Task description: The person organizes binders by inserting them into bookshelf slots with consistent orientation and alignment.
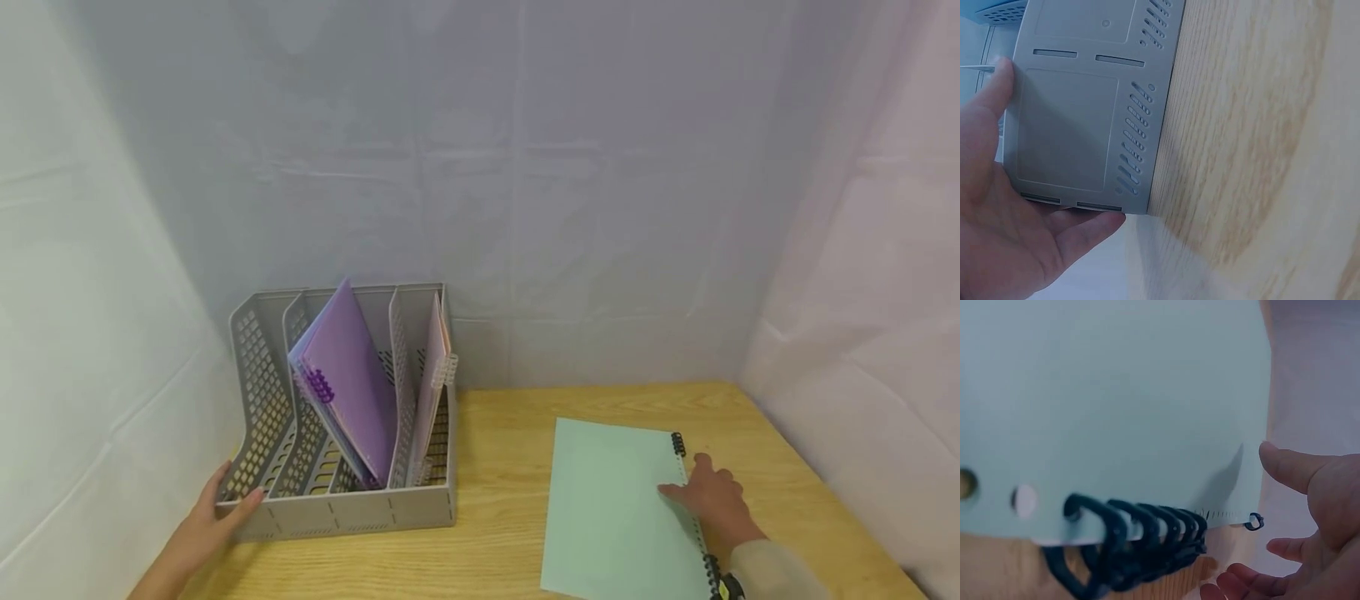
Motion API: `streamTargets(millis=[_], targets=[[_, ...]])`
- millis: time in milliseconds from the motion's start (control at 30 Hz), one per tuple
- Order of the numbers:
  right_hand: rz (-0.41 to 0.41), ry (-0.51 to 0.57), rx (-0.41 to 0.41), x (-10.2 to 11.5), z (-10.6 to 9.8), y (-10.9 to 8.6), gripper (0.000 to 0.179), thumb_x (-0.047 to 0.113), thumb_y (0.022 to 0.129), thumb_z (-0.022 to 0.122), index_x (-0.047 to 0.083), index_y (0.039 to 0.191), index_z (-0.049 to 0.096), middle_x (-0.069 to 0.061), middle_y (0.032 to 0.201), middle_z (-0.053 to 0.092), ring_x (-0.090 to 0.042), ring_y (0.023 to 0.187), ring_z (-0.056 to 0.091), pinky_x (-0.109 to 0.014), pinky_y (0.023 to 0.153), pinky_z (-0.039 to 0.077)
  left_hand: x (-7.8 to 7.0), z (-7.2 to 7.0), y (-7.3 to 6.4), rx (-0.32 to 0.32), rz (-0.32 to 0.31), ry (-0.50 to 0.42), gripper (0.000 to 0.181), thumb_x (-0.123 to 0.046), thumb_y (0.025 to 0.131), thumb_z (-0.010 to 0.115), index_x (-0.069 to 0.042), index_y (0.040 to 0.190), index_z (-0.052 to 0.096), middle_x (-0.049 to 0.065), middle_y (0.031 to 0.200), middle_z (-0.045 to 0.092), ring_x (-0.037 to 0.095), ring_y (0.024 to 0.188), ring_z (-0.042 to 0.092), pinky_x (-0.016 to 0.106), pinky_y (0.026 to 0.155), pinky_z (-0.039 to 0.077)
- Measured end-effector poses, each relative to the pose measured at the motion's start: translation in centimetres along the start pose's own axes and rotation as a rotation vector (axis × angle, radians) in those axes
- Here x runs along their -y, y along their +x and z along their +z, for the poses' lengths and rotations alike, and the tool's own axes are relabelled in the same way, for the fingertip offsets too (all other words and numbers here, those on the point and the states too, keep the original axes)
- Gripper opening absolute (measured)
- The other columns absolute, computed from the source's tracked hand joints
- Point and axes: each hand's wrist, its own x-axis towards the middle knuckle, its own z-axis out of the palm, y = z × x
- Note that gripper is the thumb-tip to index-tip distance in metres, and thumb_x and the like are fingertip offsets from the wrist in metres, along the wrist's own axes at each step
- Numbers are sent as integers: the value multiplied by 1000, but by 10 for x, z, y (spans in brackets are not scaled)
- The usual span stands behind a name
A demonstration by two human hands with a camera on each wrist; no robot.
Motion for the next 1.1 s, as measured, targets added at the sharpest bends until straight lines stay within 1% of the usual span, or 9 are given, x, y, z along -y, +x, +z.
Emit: streamTargets(millis=[200,300,367,467,633,700,900,1033,1100], targets=[[4,-13,4,2,-3,-1,113,66,83,62,-23,136,16,-52,128,28,-67,113,32,-71,94,34,0,1,1,5,-12,-12,98,-58,97,45,1,152,-12,44,148,6,63,132,17,72,104,21],[5,-20,2,1,-2,2,120,73,81,58,-23,137,13,-53,129,26,-69,113,31,-73,93,34,0,1,2,10,-24,-9,99,-59,97,44,0,152,-13,44,148,6,64,132,17,72,103,21],[0,-23,1,-2,1,7,122,73,80,58,-23,138,12,-54,128,24,-70,113,30,-74,92,34,0,2,2,12,-27,-5,99,-59,97,44,-1,151,-14,44,148,6,64,132,17,73,103,22],[-15,-42,-4,-5,5,11,121,71,79,61,-22,138,12,-56,125,25,-72,110,30,-74,89,35,0,2,0,12,-23,-14,99,-58,97,44,-1,151,-16,44,148,5,64,132,17,73,103,21],[-36,-110,-41,-6,9,14,120,69,76,66,-22,134,15,-56,113,34,-70,100,39,-71,82,41,-1,1,-2,1,3,-22,98,-57,98,44,-2,151,-16,44,148,5,64,131,17,74,103,20],[-30,-120,-48,-4,10,14,120,68,75,68,-22,134,15,-55,111,36,-69,98,41,-70,81,42,-1,1,-1,-1,10,-20,98,-57,98,44,-1,151,-16,44,149,5,64,132,17,74,103,20],[-12,-102,-26,-1,10,14,118,62,77,71,-24,134,14,-53,116,41,-64,101,49,-64,81,48,0,1,0,21,-2,-15,98,-60,98,41,-1,151,-17,45,148,5,65,131,17,75,101,21],[4,-92,9,2,10,15,116,58,79,72,-26,133,13,-53,123,37,-63,110,45,-63,88,46,0,1,-2,35,-20,-17,99,-62,97,40,0,151,-17,45,148,4,66,130,17,76,99,23],[-10,-91,8,3,10,15,110,54,81,73,-28,130,17,-52,122,39,-62,109,46,-62,89,46,0,0,-3,30,-18,-18,99,-62,97,40,0,151,-16,45,147,5,66,130,17,75,99,23]])
